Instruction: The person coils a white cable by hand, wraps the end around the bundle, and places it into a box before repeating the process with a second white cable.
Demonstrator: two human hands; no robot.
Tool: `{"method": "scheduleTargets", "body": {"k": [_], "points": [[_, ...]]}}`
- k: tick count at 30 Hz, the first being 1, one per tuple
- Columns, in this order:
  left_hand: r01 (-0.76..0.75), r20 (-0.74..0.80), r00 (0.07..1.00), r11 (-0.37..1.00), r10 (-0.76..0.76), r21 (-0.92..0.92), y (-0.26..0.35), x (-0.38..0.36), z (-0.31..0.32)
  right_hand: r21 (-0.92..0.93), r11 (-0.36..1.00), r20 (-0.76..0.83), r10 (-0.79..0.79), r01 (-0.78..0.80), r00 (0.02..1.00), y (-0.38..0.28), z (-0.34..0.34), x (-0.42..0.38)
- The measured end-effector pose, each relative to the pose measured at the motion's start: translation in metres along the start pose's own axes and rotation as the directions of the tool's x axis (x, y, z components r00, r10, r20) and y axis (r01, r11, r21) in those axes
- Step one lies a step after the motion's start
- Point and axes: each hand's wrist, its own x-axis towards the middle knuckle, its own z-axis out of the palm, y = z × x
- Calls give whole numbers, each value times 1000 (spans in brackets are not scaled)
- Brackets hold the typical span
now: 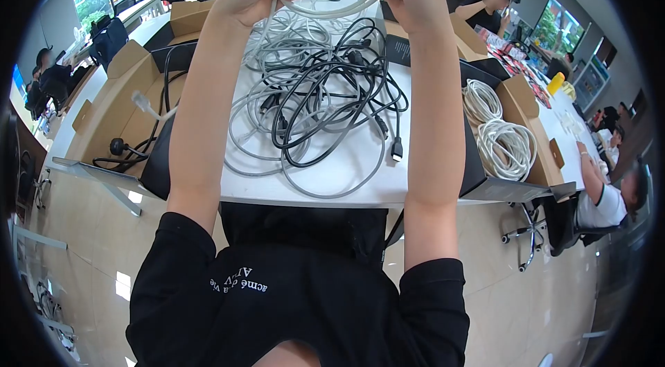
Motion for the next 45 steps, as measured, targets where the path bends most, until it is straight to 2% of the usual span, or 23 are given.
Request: {"method": "scheduleTargets", "body": {"k": [3, 4, 6, 7, 10, 14, 16, 17, 20, 21, 24, 27, 30, 31, 33, 34, 36, 37, 39, 40, 42, 45], "points": [[221, -158, 971, 924, -179, 312, 4, 0, -5, -170, 960, -193, 191, -224, 962, -18, 5, -6], [176, -180, 979, 836, -94, 519, 3, 0, -1, -277, 938, -118, 183, -210, 976, -17, 3, -7], [95, -162, 983, 527, 82, 844, -1, 0, 11, -480, 864, 34, 192, -152, 981, -12, -2, -9], [-54, -40, 977, 428, 209, 902, -11, 5, 3, -522, 833, 29, 235, -186, 971, -9, 3, -7], [-42, -69, 960, 384, 271, 922, -10, 5, 7, -464, 863, -77, 183, -198, 980, 0, 4, -2], [39, -138, 979, 527, 150, 849, -4, 6, 0, -352, 919, -207, 109, -178, 972, 6, 3, -1], [50, -155, 981, 626, 114, 779, -3, 6, -8, -118, 989, -235, 57, -87, 970, 8, -17, 3], [-24, -86, 985, 607, 152, 794, -9, 7, -18, 1, 999, -250, 35, -36, 968, 10, -25, 4], [-54, -44, 994, 781, 104, 622, -23, 10, -30, -8, 1000, -346, 4, -7, 938, 16, -25, 5], [-85, 17, 996, 885, 87, 458, -23, 13, -25, 9, 1000, -338, 16, -13, 941, 18, -25, 6], [-45, -135, 987, 964, 82, 261, -17, 8, -10, 70, 997, -319, 56, -35, 946, 24, -22, 8], [-48, -134, 988, 971, 81, 234, -7, 4, -8, 181, 981, -221, 109, -69, 969, 29, -19, 9], [-43, -181, 980, 977, 82, 209, -11, 6, -15, 141, 986, -119, 103, -86, 987, 29, -18, 7], [-30, -166, 983, 969, 73, 247, -11, 7, -19, 81, 994, -163, 88, -75, 983, 29, -15, 7], [-6, -139, 989, 947, 53, 322, -12, 8, -25, -183, 967, -200, 137, -175, 970, 9, -5, 4], [-6, -175, 982, 928, 76, 373, -11, 8, -22, -310, 924, -222, 160, -225, 962, 0, 2, 1], [1, -242, 962, 882, 129, 471, -10, 7, -15, -328, 918, -189, 168, -223, 968, -2, 9, -2], [-127, -193, 922, 735, 335, 667, -15, 10, -18, -336, 915, -173, 173, -223, 970, -2, 10, -2], [-284, 38, 758, 277, 651, 918, -28, 19, -28, -395, 910, -125, 88, -130, 988, 14, -6, 0], [-225, -29, 778, 321, 628, 920, -25, 16, -19, -422, 903, -99, 45, -83, 994, 20, -12, 1], [-105, -159, 804, 400, 573, 911, -19, 9, -1, -281, 958, -145, 22, -62, 989, 27, -14, 5], [65, -317, 871, 552, 374, 831, -16, 9, 1, -166, 986, -192, -27, -5, 981, 32, -18, 9]]}}
